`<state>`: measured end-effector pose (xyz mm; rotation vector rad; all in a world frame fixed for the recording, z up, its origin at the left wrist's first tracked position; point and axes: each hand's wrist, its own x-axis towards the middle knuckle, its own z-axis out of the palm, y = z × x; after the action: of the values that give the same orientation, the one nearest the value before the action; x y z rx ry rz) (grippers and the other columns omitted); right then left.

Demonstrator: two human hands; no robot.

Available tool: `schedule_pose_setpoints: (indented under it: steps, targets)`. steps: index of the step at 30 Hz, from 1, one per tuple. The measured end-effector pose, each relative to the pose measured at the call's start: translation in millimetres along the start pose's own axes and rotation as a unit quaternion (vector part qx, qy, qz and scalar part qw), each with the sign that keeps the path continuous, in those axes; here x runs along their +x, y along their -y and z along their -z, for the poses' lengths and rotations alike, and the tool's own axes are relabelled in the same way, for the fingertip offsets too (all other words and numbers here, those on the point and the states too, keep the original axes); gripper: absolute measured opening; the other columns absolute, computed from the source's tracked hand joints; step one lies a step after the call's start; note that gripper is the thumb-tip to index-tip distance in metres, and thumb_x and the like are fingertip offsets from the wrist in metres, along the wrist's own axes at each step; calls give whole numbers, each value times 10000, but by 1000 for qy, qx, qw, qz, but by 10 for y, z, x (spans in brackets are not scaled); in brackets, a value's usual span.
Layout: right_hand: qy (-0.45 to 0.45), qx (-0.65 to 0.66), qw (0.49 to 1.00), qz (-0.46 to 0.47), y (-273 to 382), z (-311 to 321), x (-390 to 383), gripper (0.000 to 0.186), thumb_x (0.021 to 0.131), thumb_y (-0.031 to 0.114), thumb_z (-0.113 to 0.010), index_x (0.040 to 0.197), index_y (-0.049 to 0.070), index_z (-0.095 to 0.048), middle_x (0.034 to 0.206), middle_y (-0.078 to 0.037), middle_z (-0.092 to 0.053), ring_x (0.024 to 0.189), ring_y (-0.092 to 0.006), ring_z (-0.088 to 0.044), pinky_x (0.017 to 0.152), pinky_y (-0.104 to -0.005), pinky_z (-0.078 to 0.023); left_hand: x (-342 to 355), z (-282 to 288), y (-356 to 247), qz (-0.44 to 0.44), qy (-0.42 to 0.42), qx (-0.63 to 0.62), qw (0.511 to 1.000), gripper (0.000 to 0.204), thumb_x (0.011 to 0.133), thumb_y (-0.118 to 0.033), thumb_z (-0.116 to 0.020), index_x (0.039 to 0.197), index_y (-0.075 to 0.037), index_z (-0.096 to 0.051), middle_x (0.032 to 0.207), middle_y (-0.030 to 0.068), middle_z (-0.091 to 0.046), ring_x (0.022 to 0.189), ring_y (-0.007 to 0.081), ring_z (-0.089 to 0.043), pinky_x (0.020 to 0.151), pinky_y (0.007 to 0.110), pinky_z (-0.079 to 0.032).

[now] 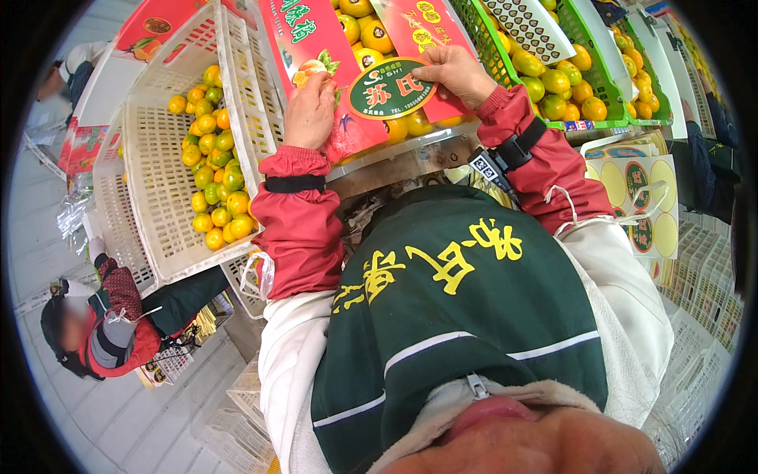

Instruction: The person applies small round stickers to individual oranges in a white tray, then places a larger branded sticker on a clear plastic lid and seals the tray. They then line an empty white crate with a foam sheet and begin placing oranges into the crate one by one.

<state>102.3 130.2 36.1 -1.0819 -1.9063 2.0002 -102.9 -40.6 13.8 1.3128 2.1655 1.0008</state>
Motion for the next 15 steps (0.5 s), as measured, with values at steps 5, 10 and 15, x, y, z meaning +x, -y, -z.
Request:
schedule_pose_setpoints:
  steps: [5, 10, 15]
  targets:
    - [-3, -51, 999, 1, 10, -16, 15, 90, 854, 104, -677, 833, 28, -633, 612, 11, -560, 432, -44, -451, 386, -205, -348, -146, -124, -292, -56, -31, 226, 972, 534, 798, -352, -710, 1235, -90, -552, 1128, 128, -632, 1039, 315, -585, 861, 431, -468]
    - [-18, -170, 984, 55, -31, -3, 36, 161, 815, 147, -704, 833, -6, -656, 627, -58, -598, 523, -132, -562, 493, -290, -449, -252, -195, -431, -53, -27, 274, 960, 647, 700, -366, -797, 1282, -247, -540, 1055, 89, -548, 1037, 298, -520, 776, 484, -438]
    - [-110, -335, 921, 168, -102, -107, -58, 169, 821, 157, -663, 925, 25, -679, 715, -141, -637, 676, -253, -642, 651, -363, -501, -273, -170, -434, -69, 2, 296, 953, 635, 725, -357, -777, 1308, -307, -531, 1070, 97, -533, 1053, 301, -499, 794, 484, -427]
